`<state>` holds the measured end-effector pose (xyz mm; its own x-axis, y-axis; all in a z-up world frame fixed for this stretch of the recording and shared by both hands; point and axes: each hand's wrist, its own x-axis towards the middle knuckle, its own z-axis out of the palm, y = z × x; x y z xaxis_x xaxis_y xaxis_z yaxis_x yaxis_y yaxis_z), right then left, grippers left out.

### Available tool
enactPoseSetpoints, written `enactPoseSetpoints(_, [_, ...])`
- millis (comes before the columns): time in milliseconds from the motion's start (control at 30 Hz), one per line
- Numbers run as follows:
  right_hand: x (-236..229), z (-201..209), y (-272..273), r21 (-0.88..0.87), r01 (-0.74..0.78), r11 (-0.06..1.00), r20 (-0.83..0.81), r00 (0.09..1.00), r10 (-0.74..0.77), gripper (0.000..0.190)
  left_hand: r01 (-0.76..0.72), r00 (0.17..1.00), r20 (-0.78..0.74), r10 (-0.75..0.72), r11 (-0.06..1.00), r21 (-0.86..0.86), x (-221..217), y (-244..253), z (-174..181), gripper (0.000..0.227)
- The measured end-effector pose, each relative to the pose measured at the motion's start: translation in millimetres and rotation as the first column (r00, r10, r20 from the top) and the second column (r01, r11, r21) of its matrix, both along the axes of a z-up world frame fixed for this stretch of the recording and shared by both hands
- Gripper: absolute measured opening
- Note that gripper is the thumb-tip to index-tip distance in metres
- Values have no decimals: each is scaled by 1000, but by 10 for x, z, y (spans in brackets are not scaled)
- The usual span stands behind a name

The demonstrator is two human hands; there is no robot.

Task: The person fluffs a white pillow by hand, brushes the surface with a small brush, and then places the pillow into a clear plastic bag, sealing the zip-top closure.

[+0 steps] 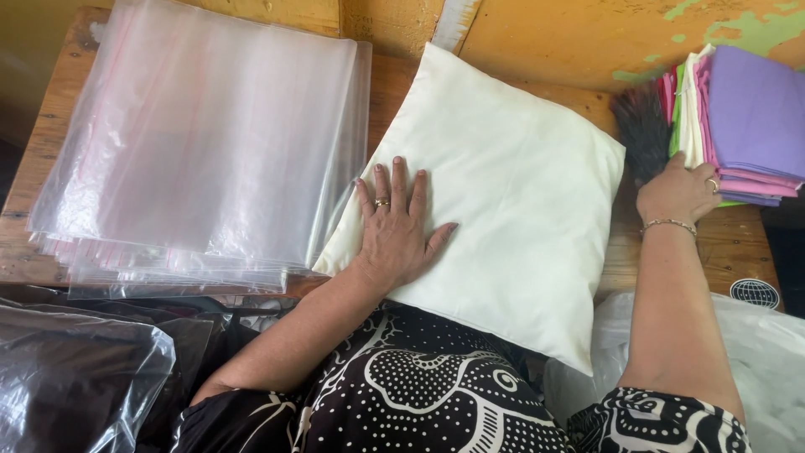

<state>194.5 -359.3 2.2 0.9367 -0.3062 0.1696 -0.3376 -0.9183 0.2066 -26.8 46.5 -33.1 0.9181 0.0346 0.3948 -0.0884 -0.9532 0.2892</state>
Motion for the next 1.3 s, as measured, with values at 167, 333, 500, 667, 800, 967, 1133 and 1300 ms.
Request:
enactPoseSetpoints(167, [-60,374,652,114,-168,979,-109,978,180,55,64,994,87,-61,997,-42,-34,-27,96,84])
enactPoseSetpoints(333, [-452,590,1669,178,-576,798,-100,796,597,56,173,960,-214,-181,983,-56,1,-39,220,80])
enactPoseSetpoints(500, [-1040,956,2575,381,-565,732,-227,711,666,70,191,950,-240,-202,979,-68,-9,-22,272,78])
enactPoseSetpoints(667, [-995,388,2485,405,-567,718,-219,702,678,75,242,918,-307,-249,968,-64,22,95,287,78])
enactPoseSetpoints(800, [-994,328,2409,427,-606,671,-134,692,709,75,195,953,-218,-208,977,-81,131,333,364,61])
enactPoseSetpoints(967, [-811,39,2285,392,-631,669,-114,688,716,77,-202,969,-139,205,979,30,413,811,236,42])
enactPoseSetpoints(1133, [-793,34,2283,389,-644,658,-97,682,725,75,-448,835,-296,463,886,122,547,1111,60,67])
enactPoseSetpoints(1300, [-762,-27,2249,400,-634,662,-97,689,719,77,-482,790,-324,520,854,194,606,1184,-25,41])
